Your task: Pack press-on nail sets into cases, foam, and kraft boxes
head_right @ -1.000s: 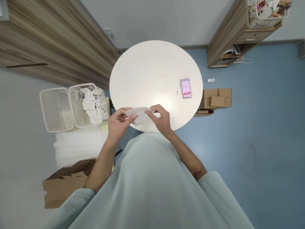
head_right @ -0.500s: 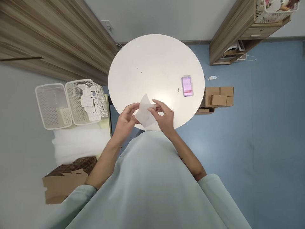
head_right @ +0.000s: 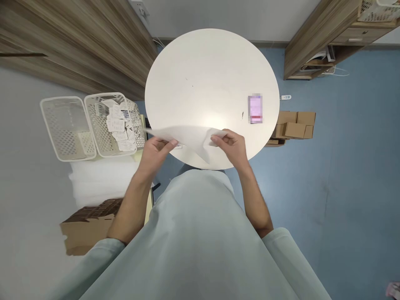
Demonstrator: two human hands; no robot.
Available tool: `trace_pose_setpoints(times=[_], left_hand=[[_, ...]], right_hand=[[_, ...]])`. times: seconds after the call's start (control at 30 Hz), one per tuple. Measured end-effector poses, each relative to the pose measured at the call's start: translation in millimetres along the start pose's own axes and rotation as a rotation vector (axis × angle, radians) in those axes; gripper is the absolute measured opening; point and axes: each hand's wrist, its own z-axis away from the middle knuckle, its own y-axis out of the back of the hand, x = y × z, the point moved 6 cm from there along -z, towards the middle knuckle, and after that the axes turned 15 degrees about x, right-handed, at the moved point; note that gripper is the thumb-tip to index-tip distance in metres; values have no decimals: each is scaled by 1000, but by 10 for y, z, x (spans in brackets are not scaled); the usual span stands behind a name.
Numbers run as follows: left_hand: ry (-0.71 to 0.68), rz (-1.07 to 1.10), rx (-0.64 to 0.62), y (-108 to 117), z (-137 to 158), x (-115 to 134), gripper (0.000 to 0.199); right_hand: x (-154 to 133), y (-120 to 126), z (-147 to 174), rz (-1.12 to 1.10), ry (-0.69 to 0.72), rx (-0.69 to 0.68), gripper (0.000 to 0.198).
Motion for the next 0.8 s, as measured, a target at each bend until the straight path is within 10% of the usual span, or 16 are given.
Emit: trace_pose_setpoints(times=[0.3,0.5,0.8], left_hand=[[-23,58,109,-125,-686,-297,47],[28,8,227,-290,-1315,-735,47],[450,-142,-178,-393,-900,-1601,67]], right_hand=[[533,-398,-284,31,-162,-117,53],[1018,-386,-601,220,-188,128,52],[1621,-308,-1310,338,-224,215,49]])
